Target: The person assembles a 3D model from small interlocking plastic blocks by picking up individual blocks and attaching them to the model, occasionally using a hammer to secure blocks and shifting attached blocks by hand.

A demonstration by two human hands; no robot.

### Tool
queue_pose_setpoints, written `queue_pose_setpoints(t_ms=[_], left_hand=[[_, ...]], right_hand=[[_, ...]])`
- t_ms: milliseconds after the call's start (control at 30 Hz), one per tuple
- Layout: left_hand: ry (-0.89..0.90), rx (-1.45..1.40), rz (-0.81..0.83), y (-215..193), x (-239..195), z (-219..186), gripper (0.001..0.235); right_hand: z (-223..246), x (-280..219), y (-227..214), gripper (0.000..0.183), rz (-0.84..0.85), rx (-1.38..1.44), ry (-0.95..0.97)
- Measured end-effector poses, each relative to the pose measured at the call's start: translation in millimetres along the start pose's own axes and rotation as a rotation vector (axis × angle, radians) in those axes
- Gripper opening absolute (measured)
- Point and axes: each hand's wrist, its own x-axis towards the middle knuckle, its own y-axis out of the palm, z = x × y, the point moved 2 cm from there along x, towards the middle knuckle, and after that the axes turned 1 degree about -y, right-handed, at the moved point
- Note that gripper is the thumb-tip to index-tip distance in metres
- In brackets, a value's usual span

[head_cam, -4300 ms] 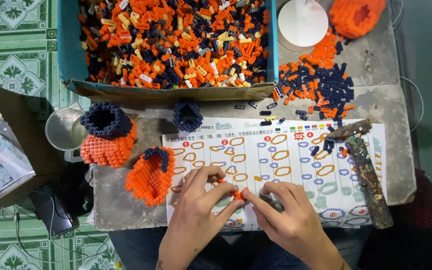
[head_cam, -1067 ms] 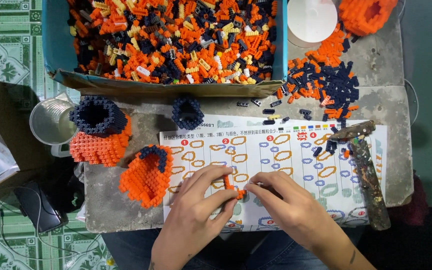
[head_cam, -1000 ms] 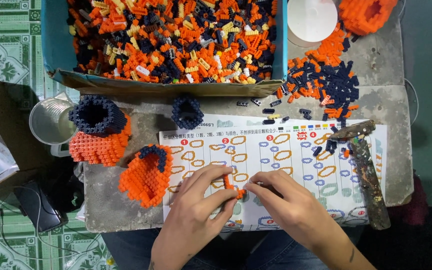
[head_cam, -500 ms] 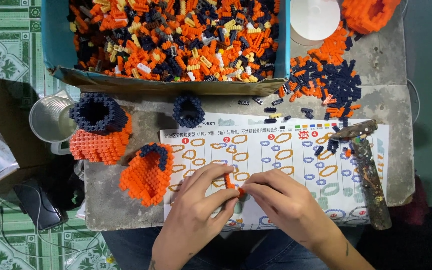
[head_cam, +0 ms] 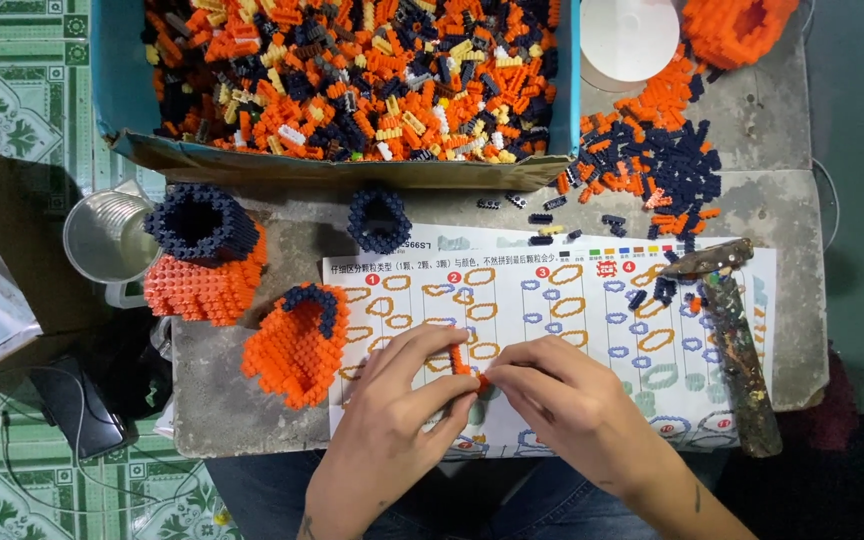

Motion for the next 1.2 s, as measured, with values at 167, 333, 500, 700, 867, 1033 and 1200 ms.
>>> queue_pose_setpoints(t_ms=[167,333,500,700,867,1033,1200], left_hand=[[-0.009,0.013,-0.02,-0.4,-1.4,-1.6,0.019],[0.005,0.011,-0.025,-1.9,-1.0,-0.9,0.017],[0.03,-0.04,-0.045,-3.7,-2.9,0.0,0.018],[0.042,-0.046,-0.063,-4.7,-3.1,-3.0,0.016],[0.04,-0.019,-0.06,-3.0,-5.1,-5.7,0.015],[0.044,0.071,-0.114,4.4,-10.9,-7.6,0.016],[0.047,0.093,-0.125,7.1,-11.9,-6.9,0.015]], right_hand=[[-4.1,3.7,-3.1,0.019,0.068,0.009,0.06],[-5.9,11.8,-6.6,0.019,0.141,0.049,0.107],[-5.1,8.6,-4.8,0.021,0.157,0.039,0.145],[9.5,-9.2,1.8,0.025,0.032,-0.048,0.004],[-4.0,-24.1,11.2,0.039,-0.078,-0.1,-0.132],[0.7,-24.9,9.9,0.034,-0.127,-0.074,-0.138],[0.7,-22.9,10.6,0.027,-0.179,-0.058,-0.112]])
